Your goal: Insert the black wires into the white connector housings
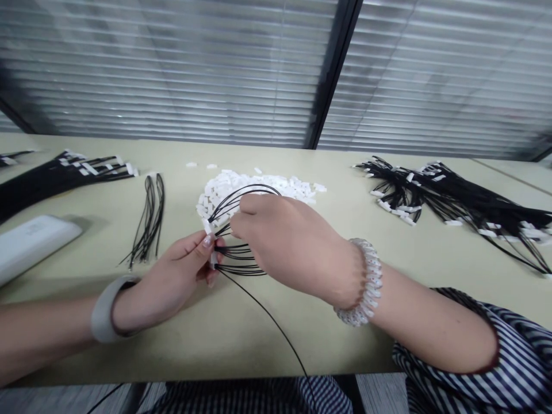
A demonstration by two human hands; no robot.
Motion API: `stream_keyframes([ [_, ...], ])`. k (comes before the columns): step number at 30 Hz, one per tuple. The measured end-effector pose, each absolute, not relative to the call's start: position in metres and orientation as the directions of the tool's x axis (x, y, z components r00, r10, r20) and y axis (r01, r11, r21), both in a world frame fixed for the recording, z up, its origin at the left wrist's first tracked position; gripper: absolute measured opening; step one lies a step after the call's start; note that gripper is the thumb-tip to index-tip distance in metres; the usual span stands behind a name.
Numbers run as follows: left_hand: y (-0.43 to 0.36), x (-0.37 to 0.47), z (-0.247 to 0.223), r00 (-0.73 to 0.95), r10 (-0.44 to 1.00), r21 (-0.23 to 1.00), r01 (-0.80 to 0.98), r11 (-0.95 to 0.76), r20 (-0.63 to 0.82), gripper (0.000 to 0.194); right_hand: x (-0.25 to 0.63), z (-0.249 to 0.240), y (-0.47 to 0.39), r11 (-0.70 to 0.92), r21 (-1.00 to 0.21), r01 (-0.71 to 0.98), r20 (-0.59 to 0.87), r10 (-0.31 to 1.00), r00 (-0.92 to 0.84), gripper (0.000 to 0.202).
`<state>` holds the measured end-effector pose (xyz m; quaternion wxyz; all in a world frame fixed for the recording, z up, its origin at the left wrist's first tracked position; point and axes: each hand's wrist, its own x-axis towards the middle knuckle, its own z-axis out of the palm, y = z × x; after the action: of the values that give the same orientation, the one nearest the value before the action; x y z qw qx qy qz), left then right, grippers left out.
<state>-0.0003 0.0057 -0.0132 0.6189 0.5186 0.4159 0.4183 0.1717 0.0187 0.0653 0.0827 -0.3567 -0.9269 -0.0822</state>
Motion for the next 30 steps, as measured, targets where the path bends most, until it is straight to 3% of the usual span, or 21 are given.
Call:
stream_keyframes([
  [4, 0.006, -0.001, -0.014, 0.322, 0.943, 0.992, -0.065, 0.108, -0.082, 0.025, 0.174, 0.063, 0.022, 0.752, 0.147, 0.642, 0.235, 0.604, -0.761, 0.018],
  [10, 0.006, -0.003, -0.015, 0.363, 0.929, 0.993, -0.064, 0.103, -0.073, 0.025, 0.175, 0.059, 0.025, 0.765, 0.356, 0.536, 0.255, 0.472, -0.844, 0.02],
  [18, 0.005, -0.002, -0.013, 0.382, 0.922, 0.995, -0.044, 0.087, -0.063, 0.024, 0.174, 0.049, 0.029, 0.805, 0.326, 0.495, 0.278, 0.419, -0.864, 0.023],
  [24, 0.006, 0.0, -0.017, 0.286, 0.957, 0.996, -0.059, 0.07, -0.05, 0.025, 0.182, 0.06, 0.0, 0.662, 0.276, 0.697, 0.537, 0.495, -0.683, 0.019],
  [25, 0.006, 0.0, -0.018, 0.264, 0.963, 0.995, -0.072, 0.066, -0.044, 0.026, 0.184, 0.058, -0.01, 0.665, 0.245, 0.706, 0.522, 0.523, -0.674, 0.022],
  [27, 0.006, 0.0, -0.019, 0.229, 0.973, 0.994, -0.092, 0.065, -0.043, 0.025, 0.189, 0.049, -0.028, 0.684, 0.143, 0.715, 0.314, 0.654, -0.689, 0.025],
  [30, 0.006, 0.0, -0.02, 0.217, 0.975, 0.994, -0.087, 0.069, -0.049, 0.026, 0.203, 0.03, -0.044, 0.593, 0.19, 0.783, 0.081, 0.785, -0.614, 0.013],
])
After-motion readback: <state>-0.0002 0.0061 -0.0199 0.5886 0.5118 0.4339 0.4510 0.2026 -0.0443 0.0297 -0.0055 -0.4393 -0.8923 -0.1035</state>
